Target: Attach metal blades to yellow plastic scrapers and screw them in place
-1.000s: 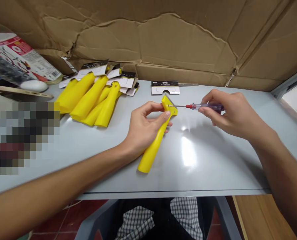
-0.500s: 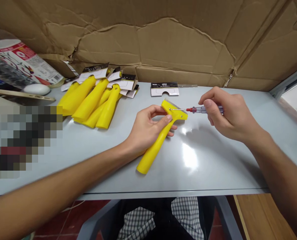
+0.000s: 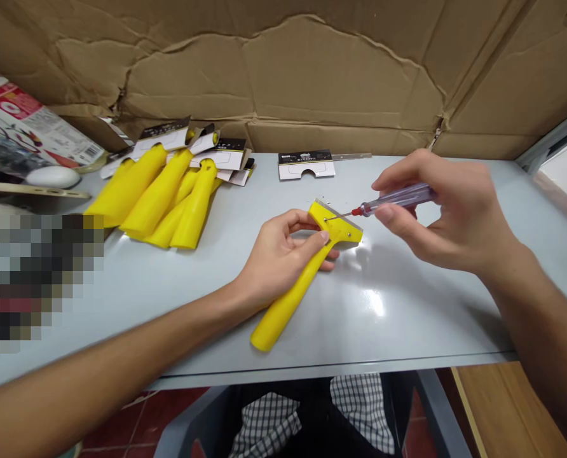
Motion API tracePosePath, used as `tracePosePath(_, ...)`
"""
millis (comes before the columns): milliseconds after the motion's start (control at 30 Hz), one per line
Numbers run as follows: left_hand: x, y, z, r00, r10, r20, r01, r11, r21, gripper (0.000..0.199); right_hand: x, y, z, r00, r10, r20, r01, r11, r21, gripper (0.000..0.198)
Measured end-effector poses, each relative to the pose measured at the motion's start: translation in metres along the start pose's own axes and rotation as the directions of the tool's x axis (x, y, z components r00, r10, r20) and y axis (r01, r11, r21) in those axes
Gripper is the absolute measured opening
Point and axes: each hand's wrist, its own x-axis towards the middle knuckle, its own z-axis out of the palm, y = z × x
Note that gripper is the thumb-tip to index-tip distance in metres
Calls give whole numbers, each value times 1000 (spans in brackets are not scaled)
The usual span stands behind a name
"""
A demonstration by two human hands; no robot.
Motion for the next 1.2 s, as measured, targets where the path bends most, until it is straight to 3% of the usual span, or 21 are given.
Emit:
tracePosePath(167,-1,1,-1,1000,-1,0,1,998,57,20,0,0,-5,994,100,53,-97,993,-62,23)
tracePosePath(333,-1,3,-1,999,-13,-33,15,996,86,18,1,2,-2,999,-30,18,30,999,-35,11)
tracePosePath(433,-1,4,-1,999,-14,-35,18,995,99,17,1,2,-3,997,13,80,-14,1000,15,5)
tracePosePath(700,0,3,-1,999,10,-34,-5,990,141,14,-1,8,-11,972,68,225,-87,994,72,11)
tracePosePath(800,1,2,-1,999,29,-42,-23,988,151,14,-1,9,-9,970,100,221,-95,995,-33,10)
tracePosePath(900,1,2,-2,998,39,-51,-30,987,155,15,-1,9,-7,976,104,192,-69,981,-183,23)
tracePosePath(1000,1,1,-2,998,48,-52,-39,988,151,16,-1,4,-8,976,77,206,-43,986,-163,13)
tracePosePath(1100,3,-1,-2,997,59,-49,-51,988,145,16,-1,-2,-11,967,74,244,-57,996,-75,16)
tracePosePath(1200,4,-3,-2,997,66,-45,-58,986,158,14,-1,-3,-12,969,69,236,-48,995,-92,1)
